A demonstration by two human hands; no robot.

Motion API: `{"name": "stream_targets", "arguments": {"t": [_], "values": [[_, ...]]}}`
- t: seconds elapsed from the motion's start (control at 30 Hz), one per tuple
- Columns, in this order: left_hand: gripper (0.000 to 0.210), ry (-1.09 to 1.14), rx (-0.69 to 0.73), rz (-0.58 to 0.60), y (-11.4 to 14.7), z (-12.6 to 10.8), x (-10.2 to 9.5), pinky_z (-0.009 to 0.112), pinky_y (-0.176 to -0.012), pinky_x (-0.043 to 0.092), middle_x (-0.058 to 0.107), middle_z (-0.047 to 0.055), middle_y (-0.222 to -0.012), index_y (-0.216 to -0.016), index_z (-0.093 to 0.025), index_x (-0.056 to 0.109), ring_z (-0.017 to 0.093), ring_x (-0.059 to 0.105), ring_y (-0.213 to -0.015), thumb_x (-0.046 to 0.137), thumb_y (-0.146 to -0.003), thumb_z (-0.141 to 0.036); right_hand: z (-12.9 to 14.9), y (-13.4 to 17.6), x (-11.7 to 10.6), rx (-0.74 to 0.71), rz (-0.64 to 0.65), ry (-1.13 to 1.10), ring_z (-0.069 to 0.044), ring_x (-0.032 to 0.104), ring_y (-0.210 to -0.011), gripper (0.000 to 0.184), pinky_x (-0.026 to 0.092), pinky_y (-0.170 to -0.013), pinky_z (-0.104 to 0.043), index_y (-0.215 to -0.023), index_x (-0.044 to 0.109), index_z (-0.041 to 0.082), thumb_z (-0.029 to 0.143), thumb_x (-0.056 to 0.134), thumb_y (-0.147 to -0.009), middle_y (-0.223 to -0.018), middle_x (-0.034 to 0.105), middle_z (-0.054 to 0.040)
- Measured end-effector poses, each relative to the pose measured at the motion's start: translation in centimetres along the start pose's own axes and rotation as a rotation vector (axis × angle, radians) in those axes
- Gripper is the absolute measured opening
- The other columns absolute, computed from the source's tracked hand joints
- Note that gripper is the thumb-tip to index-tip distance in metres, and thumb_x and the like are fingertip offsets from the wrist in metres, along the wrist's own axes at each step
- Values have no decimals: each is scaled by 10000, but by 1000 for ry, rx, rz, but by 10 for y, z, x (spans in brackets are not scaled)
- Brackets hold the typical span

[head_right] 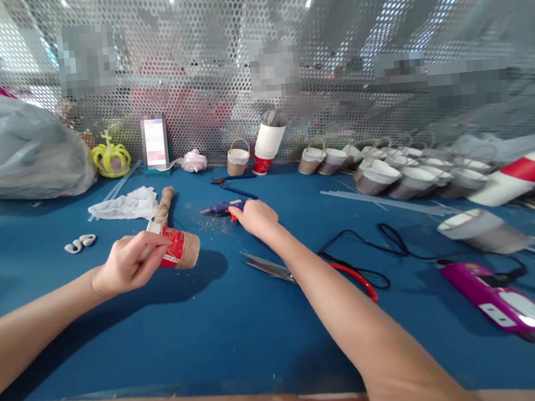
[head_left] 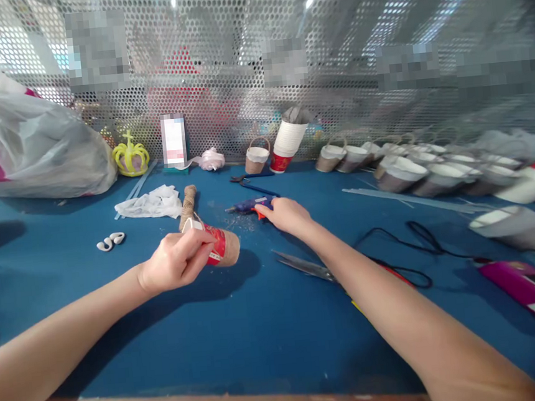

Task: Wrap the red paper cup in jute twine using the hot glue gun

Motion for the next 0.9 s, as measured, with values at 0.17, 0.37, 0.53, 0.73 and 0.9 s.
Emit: {"name": "stream_targets", "arguments": {"t": [0.17,0.37,0.53,0.73,0.9], "values": [[99,2,54,45,0,-8,4,185,-399,335,552,-37,-554,-903,-170,482,67,434,-389,437,-841,-108,50,35,2,-239,148,-70,-248,564,-954,356,404,-789,-323,-821,689,137,455,529,-816,-910,664,-116],[104,45,140,125,7,-17,14,220,-437,379,565,-9,-569,-910,-159,488,104,483,-443,437,-836,-107,112,101,44,-435,851,-669,-121,549,-660,456,414,-654,-257,-695,643,161,606,550,-727,-690,634,-1],[127,128,74,172,6,-17,17,205,-464,398,593,2,-627,-940,-154,498,96,516,-482,452,-835,-102,100,85,39,-243,662,-990,-87,540,-684,224,402,-686,-228,-680,650,160,349,751,-613,-713,633,18],[84,318,-408,43,2,13,10,184,-442,385,521,-48,-546,-895,-147,520,62,447,-424,441,-867,-158,83,80,15,-166,584,-1151,-59,498,-585,162,349,-552,-209,-651,642,168,313,713,-669,-655,600,33],[114,432,-566,20,8,23,15,203,-423,379,528,-20,-589,-879,-156,546,81,460,-453,461,-873,-232,75,80,11,-149,565,-1141,-70,499,-583,155,371,-573,-229,-689,661,158,269,746,-622,-643,595,21]]}}
Point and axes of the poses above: each hand's wrist, its own y-axis away from the middle knuckle, its own x-axis out of the palm, z = x × y, the point moved 8 cm from there along -y, towards the middle knuckle
